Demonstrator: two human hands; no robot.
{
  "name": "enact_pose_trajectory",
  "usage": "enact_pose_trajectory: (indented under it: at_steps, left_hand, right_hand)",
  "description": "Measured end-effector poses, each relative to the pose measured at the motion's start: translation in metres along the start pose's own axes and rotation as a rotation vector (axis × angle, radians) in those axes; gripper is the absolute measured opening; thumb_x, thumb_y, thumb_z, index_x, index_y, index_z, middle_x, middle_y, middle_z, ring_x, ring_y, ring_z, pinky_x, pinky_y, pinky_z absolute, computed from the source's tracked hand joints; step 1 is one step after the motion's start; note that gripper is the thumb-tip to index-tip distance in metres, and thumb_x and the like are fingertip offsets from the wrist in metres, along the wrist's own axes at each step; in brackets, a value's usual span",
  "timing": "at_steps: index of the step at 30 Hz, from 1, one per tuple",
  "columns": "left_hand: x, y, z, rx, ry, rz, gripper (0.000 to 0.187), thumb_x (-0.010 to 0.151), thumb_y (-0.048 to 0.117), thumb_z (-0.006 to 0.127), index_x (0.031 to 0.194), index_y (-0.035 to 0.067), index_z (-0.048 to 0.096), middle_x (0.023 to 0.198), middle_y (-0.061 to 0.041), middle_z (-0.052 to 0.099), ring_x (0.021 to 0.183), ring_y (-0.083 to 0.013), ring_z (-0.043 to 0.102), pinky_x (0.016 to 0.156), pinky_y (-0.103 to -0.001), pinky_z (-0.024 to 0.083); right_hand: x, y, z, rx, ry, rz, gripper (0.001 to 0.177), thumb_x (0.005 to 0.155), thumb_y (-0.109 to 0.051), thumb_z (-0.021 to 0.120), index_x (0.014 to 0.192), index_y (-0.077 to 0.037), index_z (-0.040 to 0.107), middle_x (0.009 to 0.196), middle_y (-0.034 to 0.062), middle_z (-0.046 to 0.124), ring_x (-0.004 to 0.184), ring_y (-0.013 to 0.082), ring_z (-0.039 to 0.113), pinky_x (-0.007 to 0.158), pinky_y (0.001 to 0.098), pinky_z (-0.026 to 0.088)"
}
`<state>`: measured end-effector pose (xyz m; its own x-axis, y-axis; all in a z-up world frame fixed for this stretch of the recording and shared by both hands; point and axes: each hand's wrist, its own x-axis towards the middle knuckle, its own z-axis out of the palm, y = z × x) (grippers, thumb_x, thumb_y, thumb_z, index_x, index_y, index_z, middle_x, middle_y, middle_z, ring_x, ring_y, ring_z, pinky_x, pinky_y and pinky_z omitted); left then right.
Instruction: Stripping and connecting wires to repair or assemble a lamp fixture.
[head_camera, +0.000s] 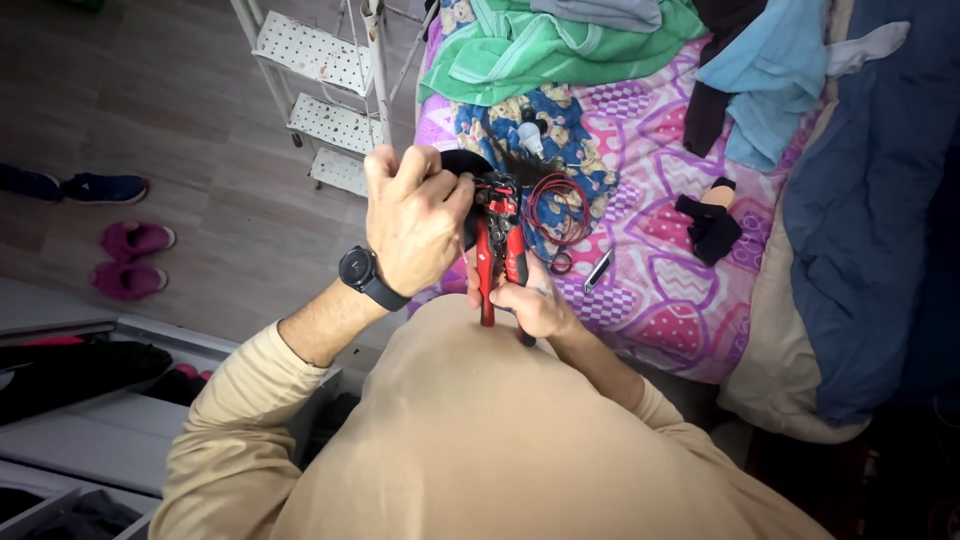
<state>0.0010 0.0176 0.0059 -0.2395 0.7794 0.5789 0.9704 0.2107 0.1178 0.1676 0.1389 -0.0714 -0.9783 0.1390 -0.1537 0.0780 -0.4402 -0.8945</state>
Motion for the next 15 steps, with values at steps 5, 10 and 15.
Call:
enact_pose_trajectory:
  at_steps: [5,10,15]
  left_hand:
    - [0.001,-0.001,0.002,-0.024,-0.004,0.008,0.030,0.078,0.019,0.070,0.104,0.004,0.074,0.086,0.000,0.061,0.107,-0.0228,0.051,0.092,-0.048,0.033]
    - [0.003,0.000,0.006,-0.035,0.004,0.011,0.031,0.078,0.019,0.071,0.105,0.003,0.073,0.086,0.000,0.060,0.108,-0.0225,0.051,0.092,-0.047,0.033]
    - [0.008,-0.001,0.012,-0.039,0.014,0.017,0.020,0.082,0.016,0.071,0.099,0.006,0.073,0.083,0.000,0.060,0.107,-0.0225,0.050,0.092,-0.047,0.033]
  right_hand:
    - [0.001,0.002,-0.004,0.016,0.047,0.046,0.053,0.074,0.002,0.048,0.126,0.000,0.050,0.089,0.0104,0.059,0.074,0.0193,0.061,0.068,0.0366,0.053]
    - [0.000,0.010,-0.013,0.026,0.061,0.035,0.051,0.074,0.002,0.049,0.125,0.000,0.052,0.085,0.0090,0.056,0.064,0.0172,0.056,0.060,0.0357,0.050]
    - [-0.005,0.013,-0.027,0.176,-0.006,0.035,0.068,0.070,0.005,0.049,0.138,0.007,0.048,0.116,0.0178,0.065,0.109,0.0282,0.069,0.099,0.0392,0.056]
